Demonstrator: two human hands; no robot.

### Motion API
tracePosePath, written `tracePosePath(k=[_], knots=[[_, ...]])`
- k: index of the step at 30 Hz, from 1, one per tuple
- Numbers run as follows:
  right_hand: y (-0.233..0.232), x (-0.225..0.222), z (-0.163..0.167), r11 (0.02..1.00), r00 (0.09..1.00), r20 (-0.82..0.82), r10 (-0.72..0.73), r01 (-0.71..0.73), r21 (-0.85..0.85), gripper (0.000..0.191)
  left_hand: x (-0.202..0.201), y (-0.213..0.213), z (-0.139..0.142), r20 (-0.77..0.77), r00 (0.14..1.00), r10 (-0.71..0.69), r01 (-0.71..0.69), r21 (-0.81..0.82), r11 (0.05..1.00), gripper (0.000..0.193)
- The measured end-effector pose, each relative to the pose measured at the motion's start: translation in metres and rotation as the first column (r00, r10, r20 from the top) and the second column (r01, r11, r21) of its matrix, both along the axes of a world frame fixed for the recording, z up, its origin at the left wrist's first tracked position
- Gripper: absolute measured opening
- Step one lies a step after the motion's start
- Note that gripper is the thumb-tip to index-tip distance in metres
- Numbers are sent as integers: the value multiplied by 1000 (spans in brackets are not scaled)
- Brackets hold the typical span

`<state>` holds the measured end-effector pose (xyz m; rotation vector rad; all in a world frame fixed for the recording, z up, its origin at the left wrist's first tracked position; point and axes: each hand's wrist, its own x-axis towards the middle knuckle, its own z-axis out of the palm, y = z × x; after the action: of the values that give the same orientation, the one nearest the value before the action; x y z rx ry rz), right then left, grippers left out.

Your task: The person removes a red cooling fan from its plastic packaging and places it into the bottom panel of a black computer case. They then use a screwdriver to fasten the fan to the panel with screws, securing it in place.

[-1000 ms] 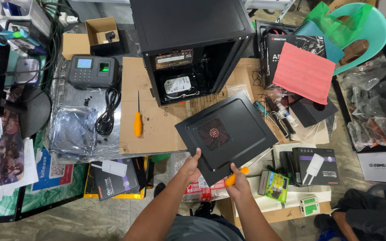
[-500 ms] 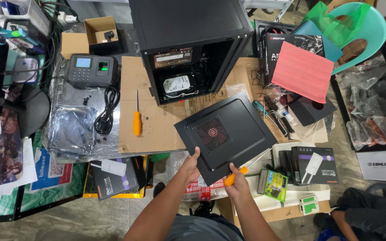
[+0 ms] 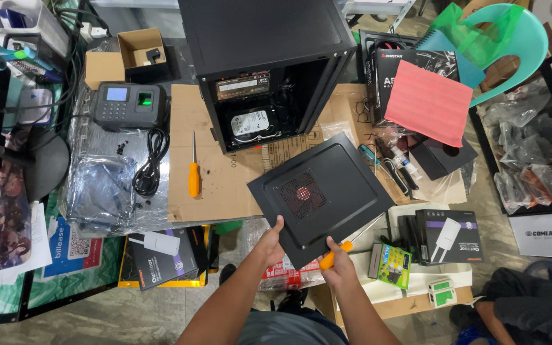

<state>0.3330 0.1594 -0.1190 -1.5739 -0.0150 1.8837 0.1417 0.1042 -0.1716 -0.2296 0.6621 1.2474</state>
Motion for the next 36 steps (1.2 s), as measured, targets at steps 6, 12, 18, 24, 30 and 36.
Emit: tracePosePath(k=[6,12,18,24,30,36], knots=[[1,20,-11,996,995,68,78,-80,31,16,12,-21,-8,-11,1000,-11,12,56,998,58],[-4,29,-11,987,990,78,119,-127,102,22,20,-24,-11,36,997,72,-73,39,997,49],[-15,35,3,963,991,-6,131,-126,238,30,14,-23,9,-200,980,19,-13,28,1000,49],[-29,47,67,923,998,-42,57,-37,382,31,15,-32,91,-334,942,-23,56,87,995,51],[-37,68,162,836,996,-80,35,15,548,35,32,-30,184,-375,927,-6,126,296,947,50],[-32,78,230,739,992,-130,-1,88,668,35,43,-20,247,-577,817,4,244,351,904,43]])
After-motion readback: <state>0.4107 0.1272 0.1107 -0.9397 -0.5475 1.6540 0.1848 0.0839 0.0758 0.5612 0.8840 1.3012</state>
